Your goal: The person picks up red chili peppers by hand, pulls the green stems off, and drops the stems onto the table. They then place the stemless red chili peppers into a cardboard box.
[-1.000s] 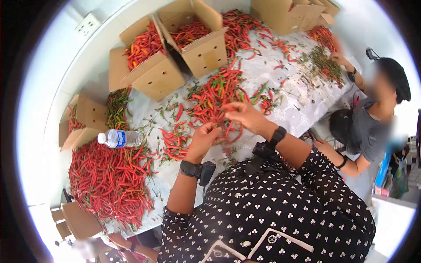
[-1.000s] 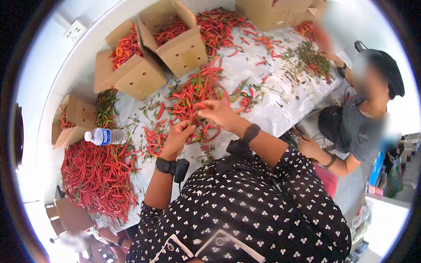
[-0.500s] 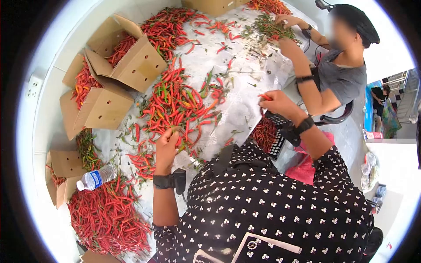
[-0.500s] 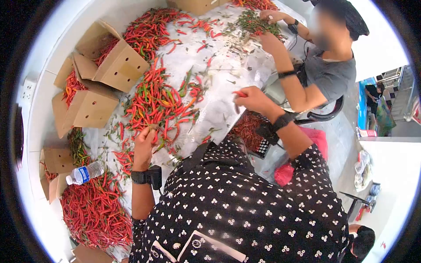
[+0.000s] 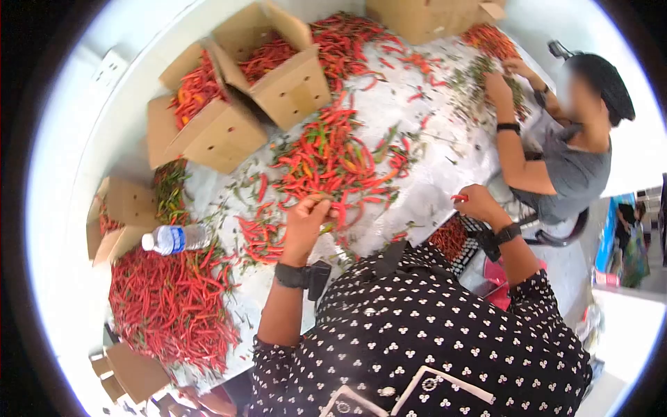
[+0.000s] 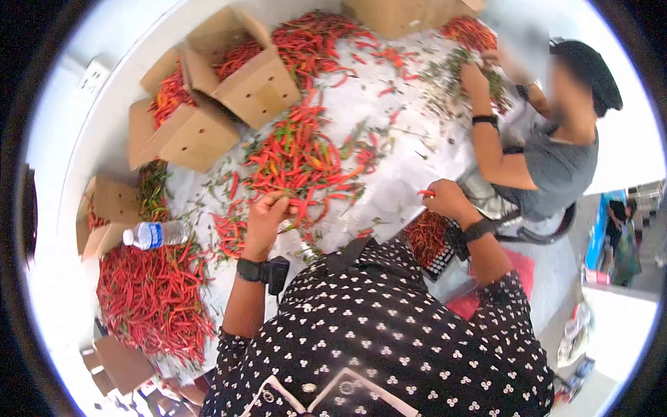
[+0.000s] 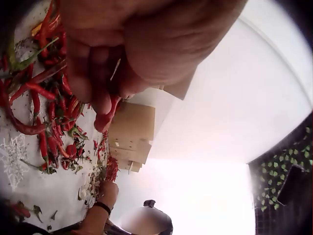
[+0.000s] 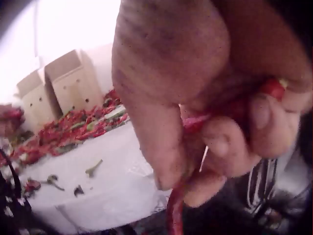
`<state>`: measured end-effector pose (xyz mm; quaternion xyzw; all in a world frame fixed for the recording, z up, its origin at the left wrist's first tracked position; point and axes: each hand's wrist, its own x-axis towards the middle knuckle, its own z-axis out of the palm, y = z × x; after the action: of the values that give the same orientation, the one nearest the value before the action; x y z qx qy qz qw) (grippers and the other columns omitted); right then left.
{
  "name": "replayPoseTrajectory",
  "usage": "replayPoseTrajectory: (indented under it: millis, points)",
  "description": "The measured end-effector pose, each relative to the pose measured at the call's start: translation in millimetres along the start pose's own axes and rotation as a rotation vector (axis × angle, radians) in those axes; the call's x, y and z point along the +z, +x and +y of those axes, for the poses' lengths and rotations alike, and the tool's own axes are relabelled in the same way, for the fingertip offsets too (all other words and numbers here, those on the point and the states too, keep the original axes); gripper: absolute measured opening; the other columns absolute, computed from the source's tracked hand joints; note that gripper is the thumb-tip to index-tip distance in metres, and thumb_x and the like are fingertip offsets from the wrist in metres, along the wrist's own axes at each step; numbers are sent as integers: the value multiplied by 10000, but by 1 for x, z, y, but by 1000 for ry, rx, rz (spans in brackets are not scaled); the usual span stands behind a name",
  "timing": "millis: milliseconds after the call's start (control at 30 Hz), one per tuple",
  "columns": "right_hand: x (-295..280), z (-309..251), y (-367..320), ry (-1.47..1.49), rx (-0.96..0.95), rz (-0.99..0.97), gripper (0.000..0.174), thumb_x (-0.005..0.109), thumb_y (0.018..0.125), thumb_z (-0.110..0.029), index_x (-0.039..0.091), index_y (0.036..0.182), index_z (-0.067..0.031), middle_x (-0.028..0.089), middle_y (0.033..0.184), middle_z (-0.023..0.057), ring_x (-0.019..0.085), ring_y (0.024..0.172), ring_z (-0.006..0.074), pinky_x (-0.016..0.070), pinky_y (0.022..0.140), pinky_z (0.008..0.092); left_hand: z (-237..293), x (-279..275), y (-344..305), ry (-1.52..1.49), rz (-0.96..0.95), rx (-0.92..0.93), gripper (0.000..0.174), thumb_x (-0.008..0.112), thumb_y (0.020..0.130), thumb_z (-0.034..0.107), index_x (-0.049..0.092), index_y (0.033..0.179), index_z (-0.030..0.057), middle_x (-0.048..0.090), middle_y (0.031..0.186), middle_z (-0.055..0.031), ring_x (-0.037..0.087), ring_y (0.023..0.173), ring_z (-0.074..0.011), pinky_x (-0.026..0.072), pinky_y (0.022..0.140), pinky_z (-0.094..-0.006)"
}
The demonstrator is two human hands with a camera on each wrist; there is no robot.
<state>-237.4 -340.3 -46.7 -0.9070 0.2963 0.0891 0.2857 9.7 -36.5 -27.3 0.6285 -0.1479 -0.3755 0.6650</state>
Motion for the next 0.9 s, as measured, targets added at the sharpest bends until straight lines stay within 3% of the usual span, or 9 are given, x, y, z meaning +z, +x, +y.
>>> replayPoseTrajectory:
  millis: [33,100,267,300,367,500,667,833,900]
  points:
    - [-5,-24,7,-6,-27,-5,214,639,671,-227,643,696,-14,603,611,82,563,509,153,436,498,296,2,1,-1,-2,25,13,168,534,865,99,576,979,-18,619,830,-61,598,708,-109,517,668,-268]
    - [-9,-78,17,685,51,-244,273,628,756,-284,641,766,-12,620,635,53,578,544,138,439,512,272,4,6,0,-4,14,35,138,543,856,84,572,942,-20,618,807,-58,593,668,-113,515,647,-268]
    - [13,-192,35,900,-51,-499,245,617,806,-243,614,888,-12,624,692,44,585,564,116,466,503,247,12,21,-1,144,32,136,95,574,829,87,590,853,-3,613,715,-29,578,613,-73,440,544,-206]
    - [20,-203,38,977,-98,-542,228,610,806,-218,611,895,-9,630,721,47,587,566,101,423,468,217,11,20,0,144,46,141,95,574,829,87,590,853,-3,613,715,-29,578,613,-73,440,544,-206]
    - [34,-212,46,1048,-148,-601,212,603,805,-194,608,902,-5,636,751,50,588,568,86,380,433,188,8,14,0,336,120,263,87,570,823,81,591,833,-3,614,705,-37,565,605,-67,439,546,-212]
    - [54,-218,53,982,-118,-594,154,608,793,-104,596,881,22,620,770,54,605,636,120,511,601,259,10,3,-8,305,107,166,122,535,840,100,581,809,-8,572,667,-14,502,573,-59,414,512,-227]
    - [49,-214,53,682,-390,-598,164,591,800,-129,599,908,-6,620,790,35,590,646,71,393,483,188,2,-6,-9,-145,-74,-86,168,492,895,177,519,780,58,425,617,55,340,485,-40,259,443,-197]
    - [24,-182,47,923,-271,-615,160,546,812,-115,557,950,-33,625,796,44,594,632,71,325,435,163,2,-56,-21,-37,-62,-143,195,557,847,229,568,797,41,481,624,12,418,538,-70,334,476,-230]
    - [26,-159,51,1193,-123,-534,152,557,807,-112,532,949,-62,626,830,55,606,645,95,313,434,177,4,-63,-30,952,-162,183,204,625,775,247,601,794,45,513,645,-41,495,576,-148,405,536,-290]
